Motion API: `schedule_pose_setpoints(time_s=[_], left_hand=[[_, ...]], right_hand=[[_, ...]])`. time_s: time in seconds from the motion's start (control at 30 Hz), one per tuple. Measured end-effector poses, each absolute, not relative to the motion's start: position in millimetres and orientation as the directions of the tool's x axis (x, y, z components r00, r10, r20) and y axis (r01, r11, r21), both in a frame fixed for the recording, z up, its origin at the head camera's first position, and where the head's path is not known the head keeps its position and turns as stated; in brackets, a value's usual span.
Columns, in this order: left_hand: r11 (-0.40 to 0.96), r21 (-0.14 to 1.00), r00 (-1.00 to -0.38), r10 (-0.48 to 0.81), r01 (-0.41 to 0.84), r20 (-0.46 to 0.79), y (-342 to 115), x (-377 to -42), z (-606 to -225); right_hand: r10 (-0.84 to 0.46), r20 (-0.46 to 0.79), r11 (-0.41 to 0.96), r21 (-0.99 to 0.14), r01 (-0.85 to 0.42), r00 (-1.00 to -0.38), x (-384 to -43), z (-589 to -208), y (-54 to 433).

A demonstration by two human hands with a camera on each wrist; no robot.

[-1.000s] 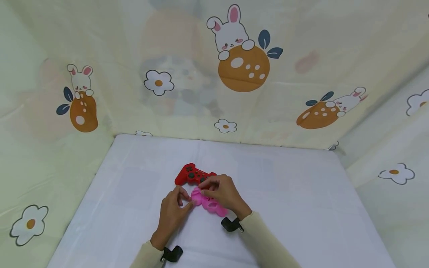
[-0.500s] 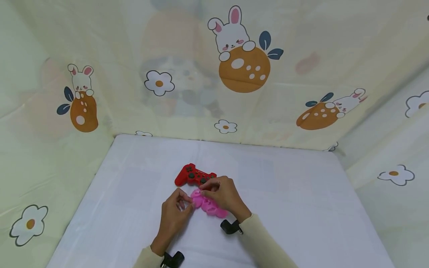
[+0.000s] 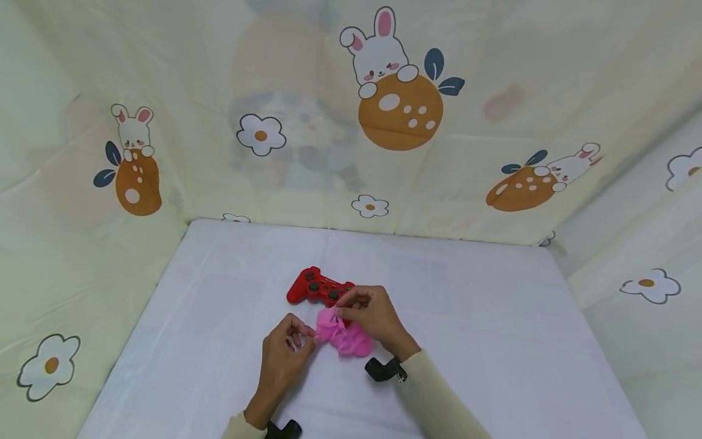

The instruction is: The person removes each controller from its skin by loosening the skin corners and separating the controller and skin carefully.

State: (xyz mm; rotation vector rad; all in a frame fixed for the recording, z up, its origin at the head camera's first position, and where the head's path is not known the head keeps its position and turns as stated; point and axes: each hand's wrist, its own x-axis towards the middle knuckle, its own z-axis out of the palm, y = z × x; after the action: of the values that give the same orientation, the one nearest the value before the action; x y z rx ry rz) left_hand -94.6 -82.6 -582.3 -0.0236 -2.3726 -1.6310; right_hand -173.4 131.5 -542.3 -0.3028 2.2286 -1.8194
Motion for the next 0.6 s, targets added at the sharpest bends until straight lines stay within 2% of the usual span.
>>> schedule_pose_setpoints(time_s=[0.2, 0.4, 0.6], left_hand=[[0.338, 0.936, -0.969, -0.183, 0.097, 0.166, -87, -88, -582], [0.349, 0.937, -0.969, -0.216, 0.038, 0.119, -92, -85, -583], [0.412, 0.911, -0.957, -0.264, 0.001, 0.121, -96, -84, -587]], right_hand=[[-0.226, -0.072, 0.086, -0.995, 0.053, -0.972, -177, -540, 138], [-0.255, -0.076, 0.134, -0.990, 0.042, -0.964, -177, -540, 143], [-0.207, -0.097, 0.164, -0.984, 0.063, -0.974, -177, -543, 161]])
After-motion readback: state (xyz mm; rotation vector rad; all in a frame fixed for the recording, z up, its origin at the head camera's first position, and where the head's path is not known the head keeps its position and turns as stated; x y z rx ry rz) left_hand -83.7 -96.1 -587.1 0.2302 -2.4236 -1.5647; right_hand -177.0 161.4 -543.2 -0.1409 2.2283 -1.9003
